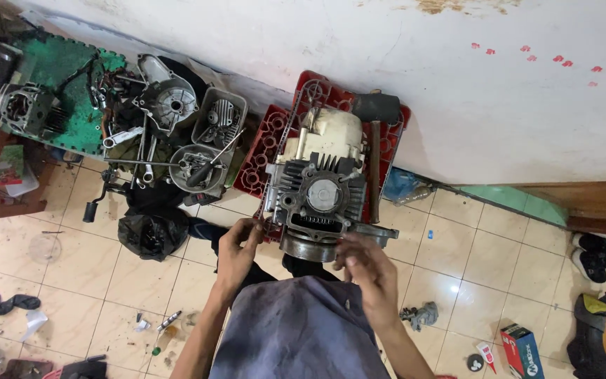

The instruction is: The person works on a small engine mounted on a red stand, manipulating the piston and cylinder area by hand, then lifts the finned cylinder block off the engine, turns it over in both hands, and places it aside before returning to the engine.

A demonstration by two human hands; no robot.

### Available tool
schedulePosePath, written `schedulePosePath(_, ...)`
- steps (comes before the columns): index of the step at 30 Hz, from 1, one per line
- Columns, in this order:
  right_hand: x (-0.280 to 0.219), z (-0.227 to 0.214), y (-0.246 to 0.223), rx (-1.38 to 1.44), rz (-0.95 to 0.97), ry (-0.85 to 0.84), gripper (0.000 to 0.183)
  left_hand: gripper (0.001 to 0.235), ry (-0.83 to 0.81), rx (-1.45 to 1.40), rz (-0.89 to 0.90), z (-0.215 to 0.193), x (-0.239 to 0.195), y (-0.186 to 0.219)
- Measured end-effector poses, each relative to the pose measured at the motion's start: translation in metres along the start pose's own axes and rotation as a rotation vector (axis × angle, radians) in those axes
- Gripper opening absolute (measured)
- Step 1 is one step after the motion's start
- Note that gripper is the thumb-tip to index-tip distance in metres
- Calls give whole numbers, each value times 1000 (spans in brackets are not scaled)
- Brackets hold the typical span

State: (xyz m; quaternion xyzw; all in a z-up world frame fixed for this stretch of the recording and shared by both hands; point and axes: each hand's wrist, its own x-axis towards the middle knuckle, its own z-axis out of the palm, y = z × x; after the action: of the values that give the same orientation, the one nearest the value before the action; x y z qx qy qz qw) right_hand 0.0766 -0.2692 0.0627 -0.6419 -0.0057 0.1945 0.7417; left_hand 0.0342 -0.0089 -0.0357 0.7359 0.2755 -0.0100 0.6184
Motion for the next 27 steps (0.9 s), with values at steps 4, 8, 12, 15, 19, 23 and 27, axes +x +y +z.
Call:
schedulePosePath(4,15,-28,7,-140,-138,62,31,24,-47,-109,-9,-3,17,3)
schedulePosePath(8,55,-35,-4,-333,-163,98,38,38,-277,-314,-4,-6,40,44)
schedulePosePath(12,87,-39,-17,-390,-42,3,58,49,-339,-128,50,-3,51,72)
schedulePosePath(15,99,-36,-33,-394,148,-43,72,57,-406,-148,-14,0,53,89)
schedulePosePath(19,112,-27,-33,-470,275,-43,84,67,-441,-53,10,5,50,117)
schedulePosePath(23,122,-28,-19,-645,222,-81,93,71,-402,-16,-54,14,57,130)
schedulePosePath(27,128,-14,-44,-713,234,-157,90,78,-434,178,4,20,61,140)
